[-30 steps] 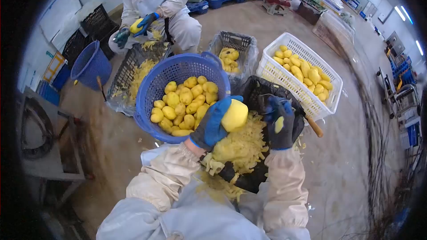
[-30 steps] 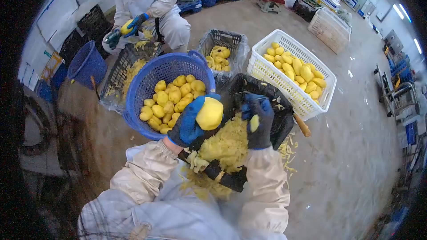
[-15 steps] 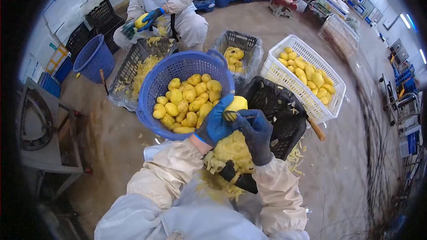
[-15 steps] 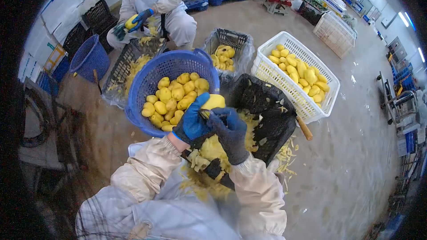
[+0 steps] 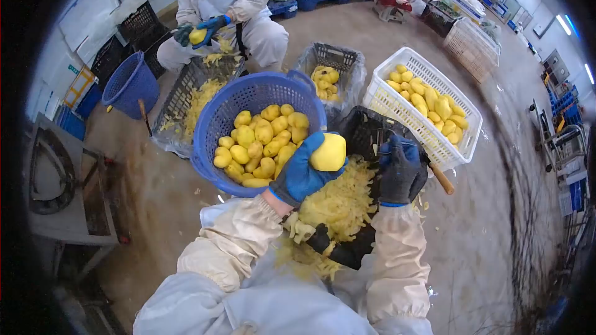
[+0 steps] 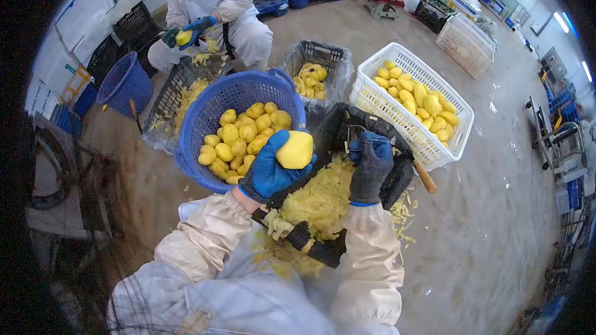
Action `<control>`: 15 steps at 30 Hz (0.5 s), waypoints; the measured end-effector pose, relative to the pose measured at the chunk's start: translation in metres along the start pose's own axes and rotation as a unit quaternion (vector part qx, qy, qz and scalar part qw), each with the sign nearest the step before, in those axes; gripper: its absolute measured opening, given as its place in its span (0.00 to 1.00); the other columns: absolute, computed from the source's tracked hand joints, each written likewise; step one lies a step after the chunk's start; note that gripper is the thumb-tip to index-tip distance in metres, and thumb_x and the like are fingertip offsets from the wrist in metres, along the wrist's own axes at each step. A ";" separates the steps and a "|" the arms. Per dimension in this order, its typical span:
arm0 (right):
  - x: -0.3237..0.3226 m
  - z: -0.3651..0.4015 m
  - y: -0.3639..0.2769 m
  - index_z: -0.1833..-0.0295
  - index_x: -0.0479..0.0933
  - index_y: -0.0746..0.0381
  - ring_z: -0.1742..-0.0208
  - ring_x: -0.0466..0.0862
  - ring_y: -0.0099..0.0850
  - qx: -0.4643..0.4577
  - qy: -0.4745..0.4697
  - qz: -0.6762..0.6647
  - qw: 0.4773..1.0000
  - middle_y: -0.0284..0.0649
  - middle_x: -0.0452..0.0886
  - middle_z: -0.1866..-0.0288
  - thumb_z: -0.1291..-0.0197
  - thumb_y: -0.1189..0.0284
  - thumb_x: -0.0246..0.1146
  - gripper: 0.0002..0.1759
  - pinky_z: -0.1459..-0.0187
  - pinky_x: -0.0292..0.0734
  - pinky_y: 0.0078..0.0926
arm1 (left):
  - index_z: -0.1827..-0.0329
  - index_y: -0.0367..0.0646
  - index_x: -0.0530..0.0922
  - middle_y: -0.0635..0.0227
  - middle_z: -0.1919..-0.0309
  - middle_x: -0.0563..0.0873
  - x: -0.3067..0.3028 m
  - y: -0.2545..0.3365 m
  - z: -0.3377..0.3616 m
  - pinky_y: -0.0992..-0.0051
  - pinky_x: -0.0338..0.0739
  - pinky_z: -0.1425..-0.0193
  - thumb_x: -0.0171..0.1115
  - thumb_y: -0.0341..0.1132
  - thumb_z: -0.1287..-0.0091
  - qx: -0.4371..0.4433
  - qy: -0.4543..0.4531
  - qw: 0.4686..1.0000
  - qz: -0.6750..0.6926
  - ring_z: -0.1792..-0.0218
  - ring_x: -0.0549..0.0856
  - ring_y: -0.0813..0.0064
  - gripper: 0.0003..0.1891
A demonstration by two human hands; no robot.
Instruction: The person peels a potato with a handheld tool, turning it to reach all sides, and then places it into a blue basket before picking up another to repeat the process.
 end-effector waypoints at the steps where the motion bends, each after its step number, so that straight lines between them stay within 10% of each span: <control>1: 0.005 0.001 -0.012 0.60 0.78 0.63 0.73 0.77 0.20 0.018 -0.028 -0.043 0.999 0.33 0.80 0.70 0.35 0.72 0.63 0.05 0.70 0.72 0.16 | 0.41 0.42 0.73 0.59 0.49 0.82 0.008 0.003 0.002 0.56 0.80 0.45 0.59 0.42 0.31 -0.001 -0.002 1.000 0.000 0.50 0.83 0.61 0.19; 10: 0.064 0.052 -0.017 0.58 0.79 0.64 0.74 0.76 0.21 0.047 -0.207 -0.004 0.977 0.34 0.80 0.70 0.36 0.70 0.64 0.08 0.68 0.72 0.18 | 0.39 0.41 0.71 0.58 0.50 0.81 -0.005 -0.006 -0.003 0.59 0.81 0.47 0.52 0.38 0.26 -0.049 0.025 0.994 0.094 0.51 0.83 0.59 0.16; 12: 0.051 0.036 -0.016 0.59 0.79 0.64 0.74 0.76 0.21 0.066 -0.186 -0.025 0.980 0.34 0.80 0.71 0.36 0.70 0.63 0.07 0.68 0.72 0.19 | 0.36 0.39 0.69 0.58 0.50 0.81 0.012 0.003 0.007 0.64 0.80 0.46 0.52 0.41 0.26 0.032 -0.042 0.970 -0.237 0.51 0.83 0.61 0.20; 15: -0.007 -0.010 -0.004 0.63 0.78 0.62 0.76 0.76 0.21 -0.110 -0.026 0.055 0.992 0.33 0.78 0.76 0.34 0.69 0.60 0.08 0.72 0.71 0.18 | 0.34 0.38 0.67 0.53 0.48 0.80 0.036 -0.006 0.022 0.64 0.79 0.45 0.53 0.49 0.28 -0.030 -0.095 0.970 -0.221 0.47 0.81 0.57 0.27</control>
Point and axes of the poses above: each hand's wrist, its own z-axis away from the middle knuckle, its own x-axis out of the palm, y = z × x, the point moved 8 cm from there along -z, towards the middle knuckle
